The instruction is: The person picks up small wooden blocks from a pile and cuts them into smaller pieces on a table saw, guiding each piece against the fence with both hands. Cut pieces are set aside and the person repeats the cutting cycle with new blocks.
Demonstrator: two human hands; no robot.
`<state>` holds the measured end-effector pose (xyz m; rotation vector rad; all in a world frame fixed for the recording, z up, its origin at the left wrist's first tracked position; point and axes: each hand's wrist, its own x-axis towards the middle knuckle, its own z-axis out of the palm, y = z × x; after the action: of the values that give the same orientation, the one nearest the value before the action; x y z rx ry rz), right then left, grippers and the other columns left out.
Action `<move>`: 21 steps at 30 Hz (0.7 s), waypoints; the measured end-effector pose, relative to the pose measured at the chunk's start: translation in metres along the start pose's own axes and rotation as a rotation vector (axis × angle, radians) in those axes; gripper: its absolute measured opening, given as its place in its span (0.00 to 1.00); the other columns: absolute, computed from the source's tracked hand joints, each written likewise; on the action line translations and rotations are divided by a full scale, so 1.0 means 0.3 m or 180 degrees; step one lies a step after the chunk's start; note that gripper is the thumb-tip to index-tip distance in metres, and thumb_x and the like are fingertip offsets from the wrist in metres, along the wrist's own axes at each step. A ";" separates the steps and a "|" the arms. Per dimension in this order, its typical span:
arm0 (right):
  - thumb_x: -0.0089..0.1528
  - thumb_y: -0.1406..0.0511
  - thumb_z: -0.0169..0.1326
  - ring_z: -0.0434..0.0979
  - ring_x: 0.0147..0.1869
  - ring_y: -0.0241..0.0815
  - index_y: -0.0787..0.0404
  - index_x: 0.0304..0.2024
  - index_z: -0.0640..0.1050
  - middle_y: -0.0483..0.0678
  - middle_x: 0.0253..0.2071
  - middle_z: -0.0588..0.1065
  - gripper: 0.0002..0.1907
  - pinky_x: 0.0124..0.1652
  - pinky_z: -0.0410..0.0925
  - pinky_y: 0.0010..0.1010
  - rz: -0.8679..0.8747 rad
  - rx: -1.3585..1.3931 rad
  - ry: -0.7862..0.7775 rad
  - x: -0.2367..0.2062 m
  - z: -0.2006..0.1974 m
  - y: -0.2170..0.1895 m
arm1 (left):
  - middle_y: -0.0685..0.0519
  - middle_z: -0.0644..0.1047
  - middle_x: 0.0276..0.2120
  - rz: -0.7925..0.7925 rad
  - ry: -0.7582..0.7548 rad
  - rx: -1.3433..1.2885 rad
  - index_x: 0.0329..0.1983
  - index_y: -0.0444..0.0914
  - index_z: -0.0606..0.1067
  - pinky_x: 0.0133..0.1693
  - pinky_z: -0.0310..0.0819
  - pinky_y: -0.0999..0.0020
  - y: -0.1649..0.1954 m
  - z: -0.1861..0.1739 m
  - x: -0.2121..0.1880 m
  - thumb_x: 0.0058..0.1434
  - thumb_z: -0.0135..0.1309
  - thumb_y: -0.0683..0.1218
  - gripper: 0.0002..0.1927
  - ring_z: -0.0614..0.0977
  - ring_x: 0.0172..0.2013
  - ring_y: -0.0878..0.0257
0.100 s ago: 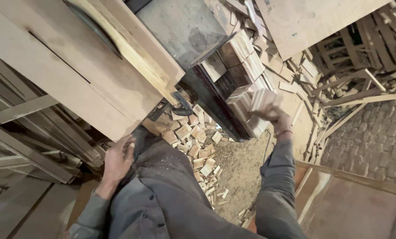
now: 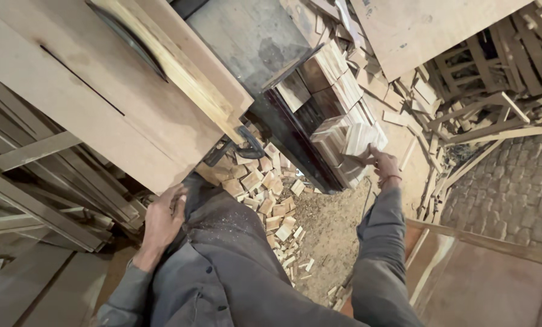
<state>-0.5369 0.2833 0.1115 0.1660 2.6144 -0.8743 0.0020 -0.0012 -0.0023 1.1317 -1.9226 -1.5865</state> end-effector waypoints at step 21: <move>0.46 0.55 0.69 0.69 0.61 0.65 0.62 0.64 0.71 0.65 0.56 0.71 0.45 0.59 0.67 0.46 -0.2496 -0.1880 -0.0144 -0.139 0.683 -0.501 | 0.42 0.83 0.41 -0.0308 0.0373 0.0200 0.55 0.35 0.77 0.43 0.78 0.60 0.027 -0.080 -0.073 0.67 0.53 0.42 0.14 0.87 0.41 0.53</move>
<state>-0.4681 0.0405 0.0604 -1.0678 2.7590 -0.2467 0.0300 0.0012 0.0159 1.3315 -1.8790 -1.4819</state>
